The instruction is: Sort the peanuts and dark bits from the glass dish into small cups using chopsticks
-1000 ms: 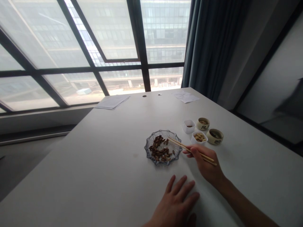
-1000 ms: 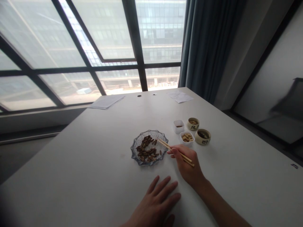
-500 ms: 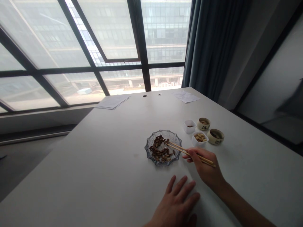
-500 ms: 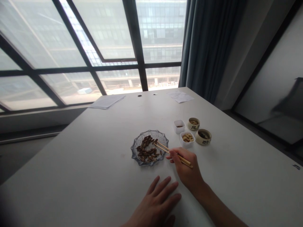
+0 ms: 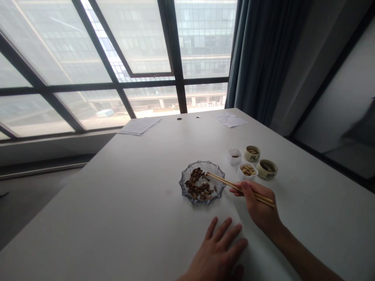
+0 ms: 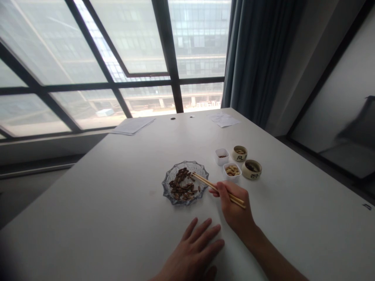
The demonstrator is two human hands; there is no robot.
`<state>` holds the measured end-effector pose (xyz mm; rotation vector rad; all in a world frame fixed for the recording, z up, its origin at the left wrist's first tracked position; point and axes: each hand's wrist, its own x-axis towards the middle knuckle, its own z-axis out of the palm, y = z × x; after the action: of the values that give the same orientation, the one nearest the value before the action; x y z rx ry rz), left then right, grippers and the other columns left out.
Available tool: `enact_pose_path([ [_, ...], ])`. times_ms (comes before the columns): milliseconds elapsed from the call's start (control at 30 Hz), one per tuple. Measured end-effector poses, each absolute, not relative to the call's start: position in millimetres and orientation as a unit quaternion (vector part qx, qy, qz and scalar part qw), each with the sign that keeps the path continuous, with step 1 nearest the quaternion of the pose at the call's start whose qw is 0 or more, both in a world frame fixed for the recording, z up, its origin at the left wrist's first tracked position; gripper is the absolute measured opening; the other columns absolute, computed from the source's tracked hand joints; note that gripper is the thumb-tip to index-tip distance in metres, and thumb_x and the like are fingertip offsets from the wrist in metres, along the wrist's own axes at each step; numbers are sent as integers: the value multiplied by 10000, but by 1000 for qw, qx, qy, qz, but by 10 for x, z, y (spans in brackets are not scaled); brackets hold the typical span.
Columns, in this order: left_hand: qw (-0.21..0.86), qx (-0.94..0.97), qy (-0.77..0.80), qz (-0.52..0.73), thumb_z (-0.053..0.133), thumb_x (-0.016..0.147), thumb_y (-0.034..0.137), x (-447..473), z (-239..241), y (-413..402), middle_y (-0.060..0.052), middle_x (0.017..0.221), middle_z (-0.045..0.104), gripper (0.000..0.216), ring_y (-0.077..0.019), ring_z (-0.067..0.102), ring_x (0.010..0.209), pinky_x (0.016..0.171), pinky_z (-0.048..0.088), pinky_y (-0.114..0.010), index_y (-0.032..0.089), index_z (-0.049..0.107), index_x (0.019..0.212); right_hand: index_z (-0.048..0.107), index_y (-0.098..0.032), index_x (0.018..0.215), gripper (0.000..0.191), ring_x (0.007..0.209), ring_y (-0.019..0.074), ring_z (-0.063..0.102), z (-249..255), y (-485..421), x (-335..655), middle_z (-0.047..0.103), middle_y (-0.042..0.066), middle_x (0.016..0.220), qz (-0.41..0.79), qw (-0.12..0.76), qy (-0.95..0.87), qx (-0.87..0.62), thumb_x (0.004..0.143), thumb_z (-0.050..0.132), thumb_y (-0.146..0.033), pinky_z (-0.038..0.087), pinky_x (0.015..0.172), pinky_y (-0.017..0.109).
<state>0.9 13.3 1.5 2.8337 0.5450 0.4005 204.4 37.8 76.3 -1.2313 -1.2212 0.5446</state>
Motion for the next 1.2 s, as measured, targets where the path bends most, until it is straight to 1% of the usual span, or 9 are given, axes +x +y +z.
enact_pose_path([
  [200,101,965,189,150,533,1085,490,8,36,120,-3,1629,450,414,-322,385,1503,1224,302,-629,282,537,1442,780,-204,849,352,695,234,786,812,359,2116,808,81,785,260,572,-539,-561,999,653,-496,630,650,302],
  [333,98,964,191,155,524,1083,492,14,22,120,-12,1624,457,415,-328,389,1500,1217,314,-633,275,541,1437,758,-192,813,413,658,221,765,823,364,2111,797,86,757,285,549,-533,-578,994,638,-543,611,623,293],
  [500,106,966,189,143,488,1089,494,21,14,125,-8,1639,432,416,-330,364,1514,1212,306,-657,278,533,1442,729,-193,791,459,516,154,640,768,394,2093,736,45,645,261,579,-523,-569,1019,581,-563,528,511,252],
  [600,104,966,192,137,495,1084,495,21,19,126,2,1645,424,419,-324,361,1516,1222,295,-646,283,534,1443,726,-193,787,467,483,139,591,735,408,2082,691,25,586,238,604,-508,-566,1032,562,-556,499,490,245],
  [800,96,967,192,135,521,1071,492,19,31,124,9,1644,425,419,-322,374,1509,1222,306,-634,287,544,1436,724,-191,788,462,491,139,598,765,399,2096,694,26,587,242,604,-505,-567,1024,575,-559,501,499,244],
  [933,98,967,192,134,519,1074,486,15,24,124,2,1644,426,428,-325,366,1514,1220,306,-638,288,533,1452,685,-196,717,465,496,137,600,791,405,2119,701,31,596,259,579,-518,-574,999,622,-560,502,497,240],
  [1033,102,967,192,134,506,1080,486,13,5,124,-3,1649,418,428,-329,356,1518,1215,303,-651,287,523,1459,692,-190,752,463,558,165,684,760,438,2113,753,58,683,301,572,-500,-576,972,645,-594,572,535,253],
  [1133,106,966,189,138,515,1074,481,16,-7,124,-10,1650,417,428,-334,350,1519,1216,293,-657,281,525,1452,738,-174,864,469,727,230,789,706,464,2089,808,99,832,350,580,-481,-556,961,643,-623,663,676,320],
  [1200,106,966,188,140,539,1065,476,20,-1,124,-12,1648,421,434,-333,357,1515,1226,282,-643,276,530,1450,762,-172,909,453,824,259,809,683,463,2077,821,109,890,359,577,-493,-543,968,645,-606,676,766,356],
])
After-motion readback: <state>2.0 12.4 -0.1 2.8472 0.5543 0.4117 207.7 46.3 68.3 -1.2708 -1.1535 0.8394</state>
